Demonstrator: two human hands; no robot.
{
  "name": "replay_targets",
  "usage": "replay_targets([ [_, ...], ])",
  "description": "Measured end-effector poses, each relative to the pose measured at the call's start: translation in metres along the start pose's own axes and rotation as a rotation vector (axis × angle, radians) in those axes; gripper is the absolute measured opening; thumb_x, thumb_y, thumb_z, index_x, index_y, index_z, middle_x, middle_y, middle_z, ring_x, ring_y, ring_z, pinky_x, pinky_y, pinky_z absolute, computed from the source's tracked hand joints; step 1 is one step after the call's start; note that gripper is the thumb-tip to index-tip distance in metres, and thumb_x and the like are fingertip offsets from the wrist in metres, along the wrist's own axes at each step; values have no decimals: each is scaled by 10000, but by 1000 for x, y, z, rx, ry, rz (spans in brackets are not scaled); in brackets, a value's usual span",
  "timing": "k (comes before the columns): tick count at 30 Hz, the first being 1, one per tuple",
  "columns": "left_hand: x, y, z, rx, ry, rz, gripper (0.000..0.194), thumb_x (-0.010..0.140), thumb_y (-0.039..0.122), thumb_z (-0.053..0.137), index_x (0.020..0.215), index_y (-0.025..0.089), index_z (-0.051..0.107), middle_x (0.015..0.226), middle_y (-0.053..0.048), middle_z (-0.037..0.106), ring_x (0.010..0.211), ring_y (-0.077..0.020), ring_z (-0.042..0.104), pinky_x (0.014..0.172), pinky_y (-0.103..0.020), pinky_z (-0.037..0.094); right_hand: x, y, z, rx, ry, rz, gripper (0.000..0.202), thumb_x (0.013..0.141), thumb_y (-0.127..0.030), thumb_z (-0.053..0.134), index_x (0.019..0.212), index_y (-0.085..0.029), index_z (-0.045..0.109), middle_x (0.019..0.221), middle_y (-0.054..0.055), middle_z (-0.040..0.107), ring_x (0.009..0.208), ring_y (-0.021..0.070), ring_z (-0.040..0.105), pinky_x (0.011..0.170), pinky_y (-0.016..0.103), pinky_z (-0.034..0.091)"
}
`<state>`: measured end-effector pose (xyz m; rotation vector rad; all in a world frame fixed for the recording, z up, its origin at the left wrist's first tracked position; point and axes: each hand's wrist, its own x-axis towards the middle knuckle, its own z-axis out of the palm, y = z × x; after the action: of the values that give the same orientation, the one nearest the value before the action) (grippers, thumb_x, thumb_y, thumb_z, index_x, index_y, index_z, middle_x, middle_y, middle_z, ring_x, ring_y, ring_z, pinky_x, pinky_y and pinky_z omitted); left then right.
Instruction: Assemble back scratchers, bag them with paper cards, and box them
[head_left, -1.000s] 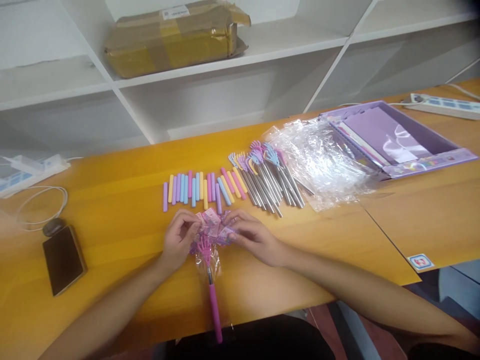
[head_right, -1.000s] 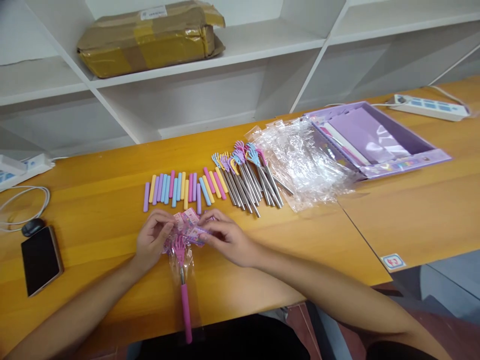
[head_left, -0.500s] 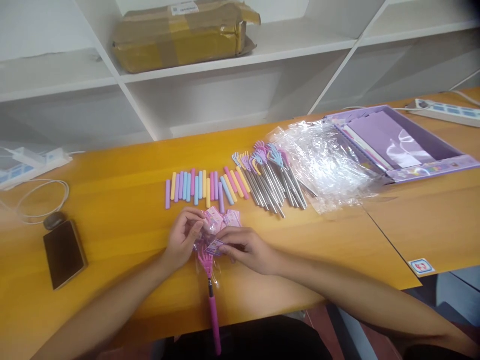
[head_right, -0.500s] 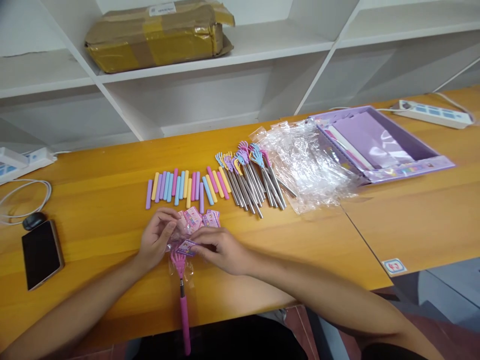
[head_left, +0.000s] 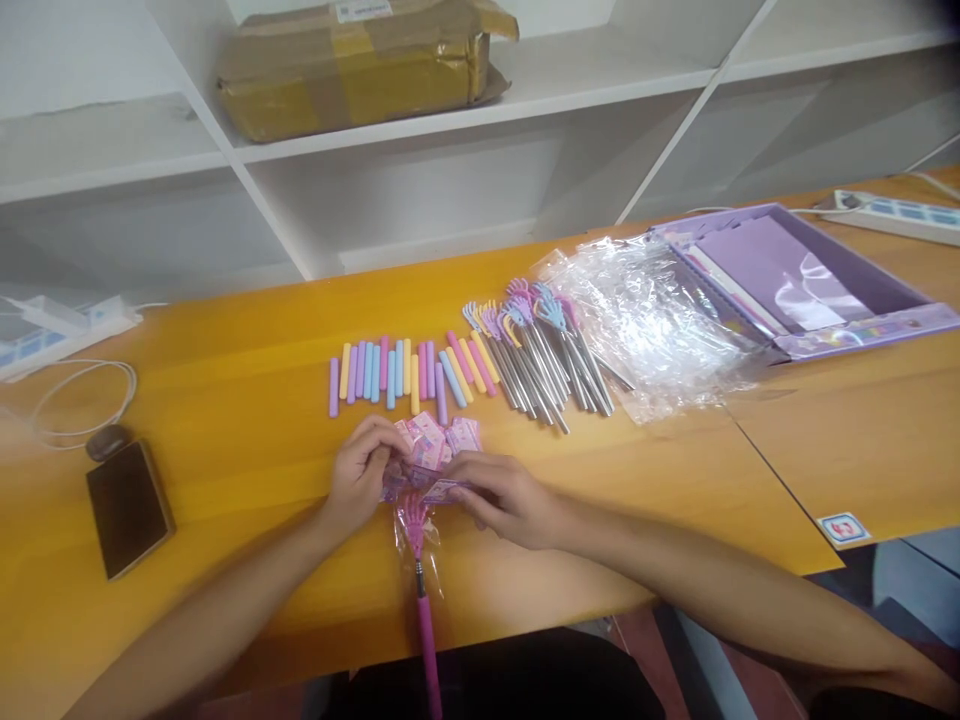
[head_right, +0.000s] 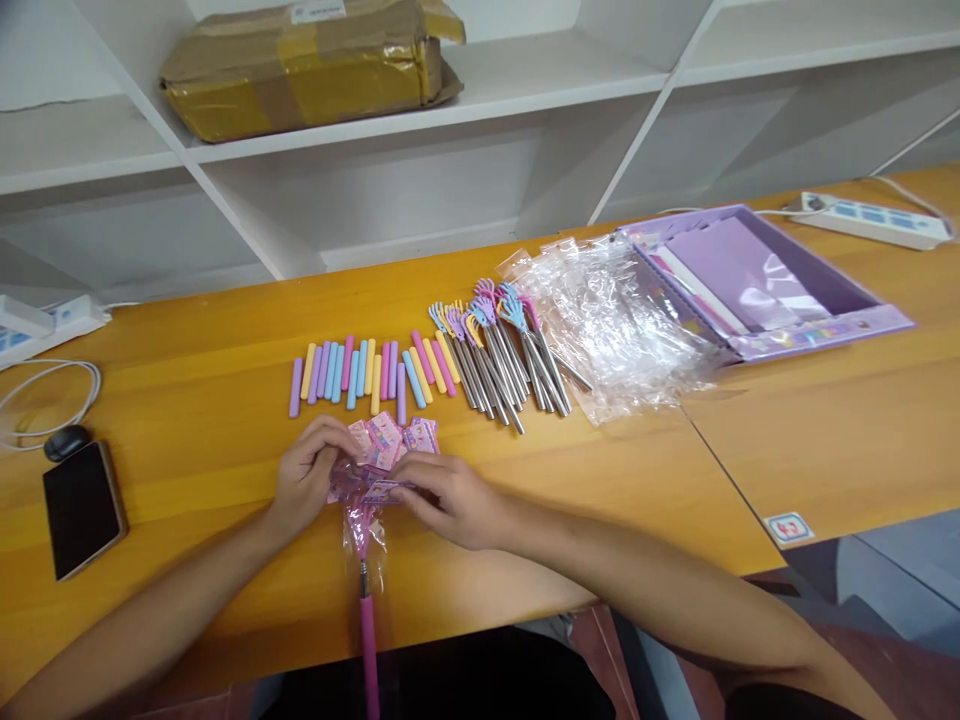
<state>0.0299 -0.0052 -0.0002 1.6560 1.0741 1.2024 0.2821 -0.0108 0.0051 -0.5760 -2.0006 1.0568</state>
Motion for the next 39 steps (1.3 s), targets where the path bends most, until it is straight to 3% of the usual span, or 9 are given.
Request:
replay_targets([
  [5,-4,1,-2,-104,-87,-37,266,1112,284,538,1052,197,783,981,-66,653,848,-168,693,740,-287,593,4,-1,-16,-112,151,-85,161,1099,-170,535,1072,-184,694,989,80,644,936,186,637,822,337,577],
  [9,-6,-3,1,-220,-181,-118,233,1080,340,616,1178,204,779,1073,-89,664,917,-194,723,806,-331,648,2,5,-15,-97,256,-39,201,1115,-196,489,1154,-201,687,997,69,610,836,164,634,726,326,592],
  [12,-8,-5,6,-277,-190,-228,214,1039,341,700,1185,200,766,1068,-89,709,954,-198,739,828,-323,664,-2,7,-8,62,251,57,150,1116,-212,513,1193,-211,643,1036,54,621,653,91,602,535,235,558],
  [14,-9,-5,9,-327,-177,-292,231,1015,362,739,1170,192,756,1063,-87,739,951,-195,757,822,-316,677,-2,7,-5,125,251,104,81,1102,-224,562,1155,-214,622,1023,47,635,641,83,607,478,198,533],
  [20,-11,-1,12,-342,-179,-385,332,1004,387,759,1254,194,655,990,-83,803,914,-208,804,834,-350,704,-2,5,-7,183,313,98,47,1083,-263,618,1092,-226,590,1008,49,622,661,95,625,459,194,548],
  [25,-11,-2,13,-337,-119,-275,208,988,333,780,1072,208,636,893,-16,736,781,-151,760,719,-286,693,-4,7,-3,243,317,119,131,1084,-330,631,1097,-233,544,1005,34,595,581,71,612,429,188,551],
  [29,-10,-2,13,-347,-151,-249,200,1003,364,756,1023,193,654,934,-33,718,825,-164,772,719,-298,704,-3,7,3,199,334,48,77,1072,-246,647,1088,-226,574,981,19,615,578,53,591,472,173,529],
  [33,-9,0,13,-365,-176,-316,210,1033,387,717,1067,192,649,959,-49,764,862,-167,789,766,-300,709,1,6,4,107,329,37,86,1043,-208,686,1025,-213,602,918,22,650,680,87,625,529,177,527],
  [39,-9,3,12,-445,-197,-425,257,1051,424,688,1115,190,602,983,-95,831,882,-224,837,816,-380,723,1,9,2,104,307,135,106,1045,-248,690,1001,-201,606,879,12,661,616,71,599,504,180,505],
])
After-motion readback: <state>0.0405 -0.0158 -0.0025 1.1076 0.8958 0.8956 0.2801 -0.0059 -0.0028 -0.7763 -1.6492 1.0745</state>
